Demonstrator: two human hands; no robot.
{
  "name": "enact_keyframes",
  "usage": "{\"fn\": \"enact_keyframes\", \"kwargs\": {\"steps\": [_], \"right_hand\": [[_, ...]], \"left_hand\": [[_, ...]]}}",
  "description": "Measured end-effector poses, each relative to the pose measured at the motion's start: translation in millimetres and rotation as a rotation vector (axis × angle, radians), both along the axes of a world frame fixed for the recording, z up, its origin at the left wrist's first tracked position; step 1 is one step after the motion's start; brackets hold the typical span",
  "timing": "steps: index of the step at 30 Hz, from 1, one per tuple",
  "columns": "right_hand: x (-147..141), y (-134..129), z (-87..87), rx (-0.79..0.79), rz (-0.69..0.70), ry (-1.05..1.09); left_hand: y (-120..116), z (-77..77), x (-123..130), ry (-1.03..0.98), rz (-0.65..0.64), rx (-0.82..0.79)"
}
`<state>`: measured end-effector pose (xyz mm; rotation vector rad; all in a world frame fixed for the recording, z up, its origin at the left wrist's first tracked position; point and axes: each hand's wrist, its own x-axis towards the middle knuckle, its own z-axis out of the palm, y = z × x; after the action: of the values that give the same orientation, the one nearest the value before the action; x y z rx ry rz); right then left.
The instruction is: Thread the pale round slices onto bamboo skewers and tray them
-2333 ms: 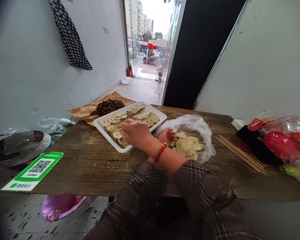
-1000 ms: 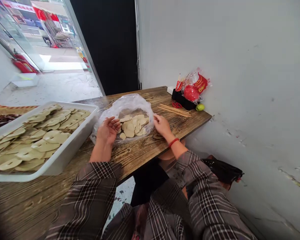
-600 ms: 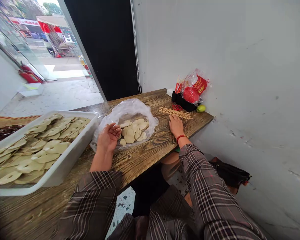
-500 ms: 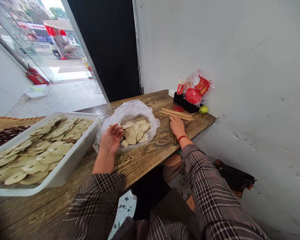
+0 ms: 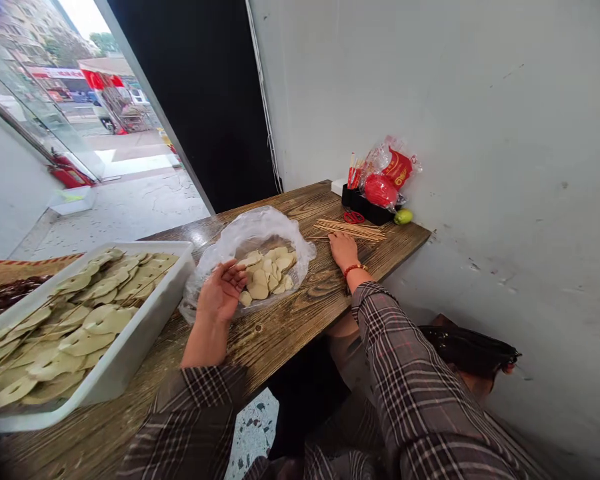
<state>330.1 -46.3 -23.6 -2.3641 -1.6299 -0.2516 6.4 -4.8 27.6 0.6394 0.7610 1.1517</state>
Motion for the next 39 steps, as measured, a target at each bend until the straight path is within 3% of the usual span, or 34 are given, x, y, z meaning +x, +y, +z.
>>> {"fn": "enact_keyframes", "kwargs": {"steps": [6,16,28,39], "right_hand": [[-1.6,-7.5,2.9,-0.003,-0.061,-0.001],[12.1,6.3,-3.9,-0.004,-0.051,0.003],[28.1,11.8,-11.5,0.034,0.113,0.168],[35.6,24.7,-8.7,-0.007,0.198,0.224]], "left_hand": [[0.2,4.1,-1.4,-0.02,-0.009,0.001],[-3.3,14.2,-4.4,-0.013,0.08,0.069],[-10.1,-2.4,0.8,0.184,0.15,0.156],[-14.7,-6.3,2.5,0.261,0.133,0.206]]}}
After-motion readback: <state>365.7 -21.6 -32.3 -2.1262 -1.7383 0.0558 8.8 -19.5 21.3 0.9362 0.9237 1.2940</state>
